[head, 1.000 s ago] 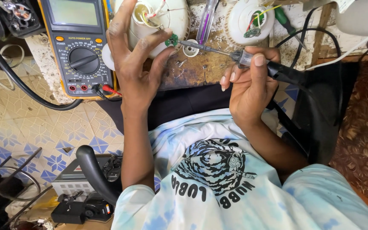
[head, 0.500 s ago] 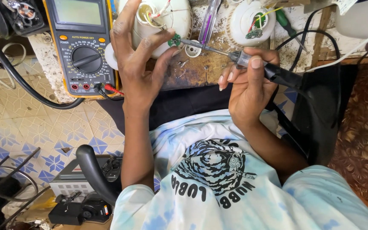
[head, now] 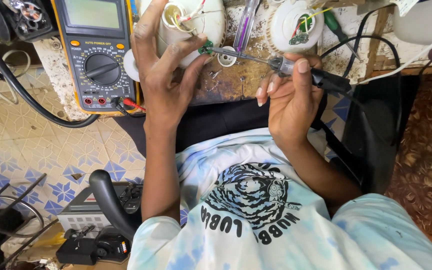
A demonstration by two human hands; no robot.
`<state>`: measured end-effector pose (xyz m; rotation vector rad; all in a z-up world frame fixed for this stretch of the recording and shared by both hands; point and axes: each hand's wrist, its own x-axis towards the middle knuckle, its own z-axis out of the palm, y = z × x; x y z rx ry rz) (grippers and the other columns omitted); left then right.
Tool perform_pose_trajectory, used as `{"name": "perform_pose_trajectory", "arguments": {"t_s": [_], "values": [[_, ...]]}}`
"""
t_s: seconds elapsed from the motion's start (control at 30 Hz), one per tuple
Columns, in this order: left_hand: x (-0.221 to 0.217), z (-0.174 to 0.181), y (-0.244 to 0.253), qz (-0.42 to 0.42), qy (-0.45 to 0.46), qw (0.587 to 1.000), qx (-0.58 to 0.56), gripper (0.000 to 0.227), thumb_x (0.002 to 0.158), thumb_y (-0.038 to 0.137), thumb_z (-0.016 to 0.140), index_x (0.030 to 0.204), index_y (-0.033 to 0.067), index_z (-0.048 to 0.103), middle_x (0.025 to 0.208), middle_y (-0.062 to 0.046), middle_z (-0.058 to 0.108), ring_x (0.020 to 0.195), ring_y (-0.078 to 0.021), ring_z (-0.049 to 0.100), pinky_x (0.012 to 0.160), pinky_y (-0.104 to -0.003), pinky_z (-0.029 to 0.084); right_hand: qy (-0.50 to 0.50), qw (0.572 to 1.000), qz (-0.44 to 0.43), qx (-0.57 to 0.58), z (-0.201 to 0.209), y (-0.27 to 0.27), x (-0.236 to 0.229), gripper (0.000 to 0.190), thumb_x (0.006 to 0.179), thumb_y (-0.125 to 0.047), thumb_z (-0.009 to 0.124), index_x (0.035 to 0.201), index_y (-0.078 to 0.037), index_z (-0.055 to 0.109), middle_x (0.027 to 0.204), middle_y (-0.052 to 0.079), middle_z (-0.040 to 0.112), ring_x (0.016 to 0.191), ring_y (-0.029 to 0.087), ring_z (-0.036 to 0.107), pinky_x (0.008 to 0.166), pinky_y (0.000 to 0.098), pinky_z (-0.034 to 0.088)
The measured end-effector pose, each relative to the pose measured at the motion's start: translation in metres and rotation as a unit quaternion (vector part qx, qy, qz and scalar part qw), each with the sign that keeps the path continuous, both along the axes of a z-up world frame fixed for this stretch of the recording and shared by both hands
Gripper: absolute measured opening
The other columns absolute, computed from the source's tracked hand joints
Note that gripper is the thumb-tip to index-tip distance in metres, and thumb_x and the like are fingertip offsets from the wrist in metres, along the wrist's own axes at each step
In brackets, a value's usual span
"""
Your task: Soldering wires to a small LED circuit board and testing the assembly with a multimeter at a repair bench.
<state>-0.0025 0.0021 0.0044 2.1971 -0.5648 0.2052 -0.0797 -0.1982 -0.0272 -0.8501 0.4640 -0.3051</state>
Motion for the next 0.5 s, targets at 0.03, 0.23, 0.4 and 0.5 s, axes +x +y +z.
{"name": "perform_pose_trajectory", "arguments": {"t_s": [0.03, 0.23, 0.4, 0.5], "values": [[0.0006, -0.0002, 0.0001, 0.001, -0.001, 1.000, 0.000, 0.017, 0.110, 0.016, 0.082, 0.125, 0.0067, 0.081, 0.158, -0.014, 0.036, 0.146, -0.0365, 0.045, 0.120, -0.050, 0.040, -0.001, 1.000, 0.001, 0.000, 0.0004, 0.0004, 0.0004, 0.023, 0.104, -0.034, 0.063, 0.107, -0.011, 0.061, 0.062, 0.007, 0.045, 0.053, 0.024, 0.049, 0.045, 0.0351, 0.041], [0.0005, 0.0012, 0.0004, 0.002, 0.011, 1.000, -0.008, 0.017, 0.109, 0.014, 0.083, 0.124, 0.0071, 0.080, 0.157, -0.015, 0.037, 0.145, -0.0370, 0.045, 0.120, -0.049, 0.040, 0.009, 1.000, 0.008, -0.002, 0.0046, -0.0004, -0.0011, 0.024, 0.105, -0.036, 0.062, 0.108, -0.012, 0.061, 0.062, 0.006, 0.046, 0.054, 0.024, 0.051, 0.048, 0.0344, 0.042], [0.0015, -0.0003, 0.0003, 0.010, 0.013, 1.000, -0.018, 0.020, 0.107, 0.017, 0.084, 0.125, 0.0092, 0.080, 0.154, -0.014, 0.040, 0.143, -0.0367, 0.047, 0.118, -0.049, 0.042, -0.012, 1.000, -0.013, -0.020, 0.0023, -0.0078, -0.0052, 0.024, 0.106, -0.036, 0.060, 0.111, -0.012, 0.061, 0.065, 0.006, 0.044, 0.056, 0.024, 0.051, 0.046, 0.0324, 0.039], [0.0016, 0.0009, 0.0001, 0.006, 0.013, 1.000, -0.021, 0.019, 0.108, 0.017, 0.081, 0.125, 0.0089, 0.080, 0.154, -0.015, 0.040, 0.144, -0.0372, 0.047, 0.118, -0.050, 0.041, -0.042, 0.998, -0.012, -0.040, 0.0014, -0.0083, -0.0071, 0.023, 0.110, -0.033, 0.056, 0.114, -0.011, 0.060, 0.067, 0.005, 0.044, 0.058, 0.021, 0.050, 0.047, 0.0312, 0.042]]}}
